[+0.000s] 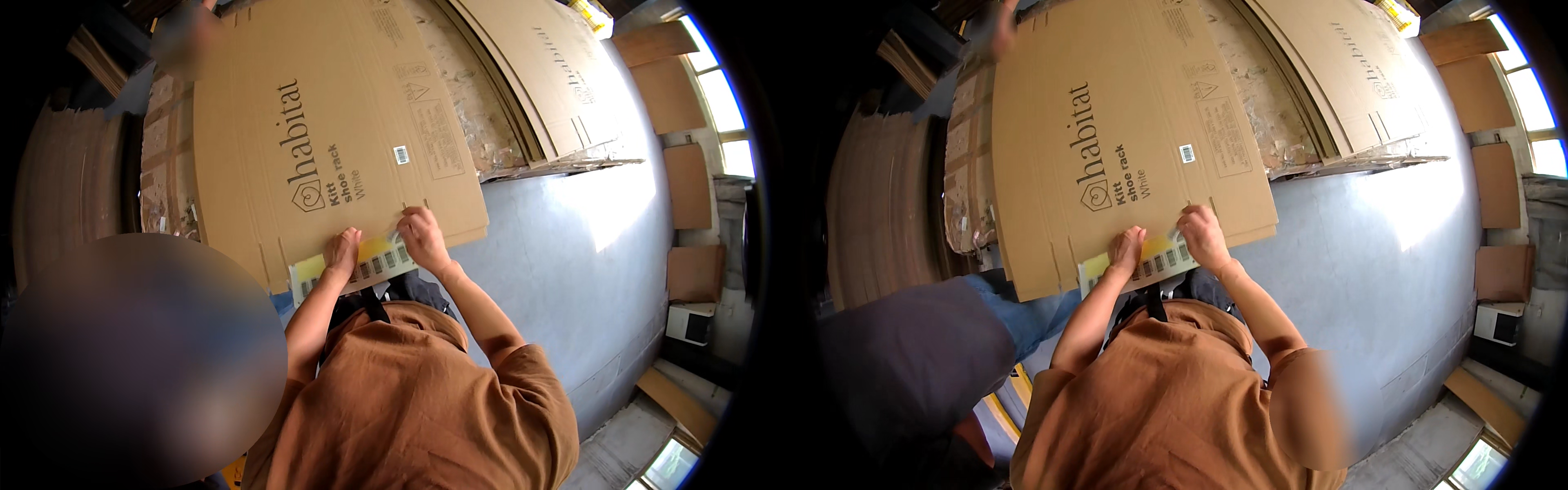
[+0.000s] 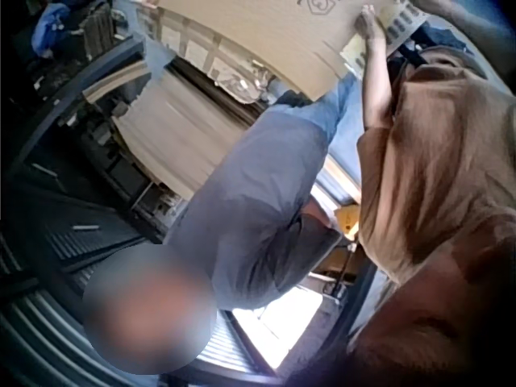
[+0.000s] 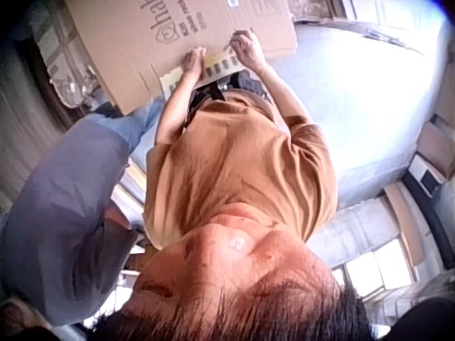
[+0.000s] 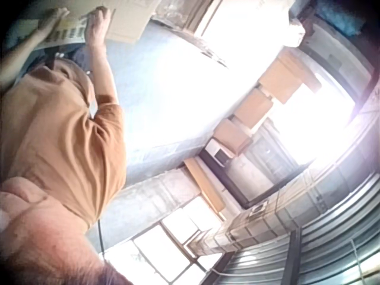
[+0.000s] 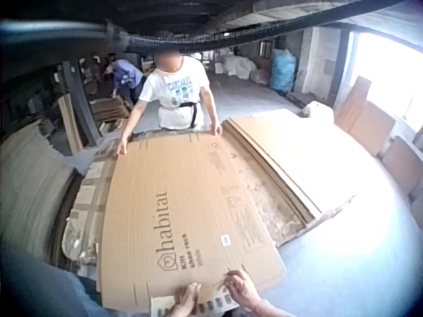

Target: The person applies barcode stickers to a stack of cardboard boxes labeled 'habitat'. They peel individual stickers from a sheet and press them onto the top surface of the boxes. The person occasionally moves the boxes to access new surfaces or stacks them.

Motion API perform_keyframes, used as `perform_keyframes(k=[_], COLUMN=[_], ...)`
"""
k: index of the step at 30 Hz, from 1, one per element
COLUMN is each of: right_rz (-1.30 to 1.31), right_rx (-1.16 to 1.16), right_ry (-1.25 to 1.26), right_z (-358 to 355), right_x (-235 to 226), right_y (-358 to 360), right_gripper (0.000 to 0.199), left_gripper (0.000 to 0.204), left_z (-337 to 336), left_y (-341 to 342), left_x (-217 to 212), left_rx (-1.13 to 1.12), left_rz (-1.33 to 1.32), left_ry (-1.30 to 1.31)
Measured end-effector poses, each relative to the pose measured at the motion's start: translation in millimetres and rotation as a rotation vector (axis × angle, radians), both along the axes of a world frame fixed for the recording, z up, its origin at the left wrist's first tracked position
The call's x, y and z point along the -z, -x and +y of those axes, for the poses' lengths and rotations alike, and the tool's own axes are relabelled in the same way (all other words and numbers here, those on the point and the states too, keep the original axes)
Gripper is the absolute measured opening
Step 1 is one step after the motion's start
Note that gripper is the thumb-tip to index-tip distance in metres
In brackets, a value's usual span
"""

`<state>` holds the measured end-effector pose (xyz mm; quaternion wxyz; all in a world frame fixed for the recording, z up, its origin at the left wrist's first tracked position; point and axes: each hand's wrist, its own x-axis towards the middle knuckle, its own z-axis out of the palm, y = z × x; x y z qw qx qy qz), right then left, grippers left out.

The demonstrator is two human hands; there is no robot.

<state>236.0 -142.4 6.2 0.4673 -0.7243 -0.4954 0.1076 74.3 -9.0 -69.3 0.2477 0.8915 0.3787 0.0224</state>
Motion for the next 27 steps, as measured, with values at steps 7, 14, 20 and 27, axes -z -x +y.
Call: perform_keyframes(k=[7, 14, 20, 27], right_rz=[0.942, 0.7, 0.634, 0.172], right_rx=[0.275, 0.384, 0.401, 0.479], right_ry=[0.347, 0.413, 0.451, 0.628], right_z=[26.2, 47.8, 47.8, 49.4], right_x=[55.6, 87.2, 94.3, 46.0], right_y=[5.8, 25.6, 26.7, 15.2], right_gripper=[0.016, 0.017, 0.017, 0.031], left_gripper=[0.011, 0.05, 0.057, 0.044], left_z=[-22.5, -19.5, -16.5, -8.8], left_y=[27.1, 27.8, 18.7, 26.2], left_x=[-8.0, -0.7, 7.8, 24.7], left_rx=[0.174, 0.23, 0.26, 0.191], left_rz=[-0.1, -0.06, 0.113, -0.334], left_ry=[-0.004, -0.02, 0.024, 0.131])
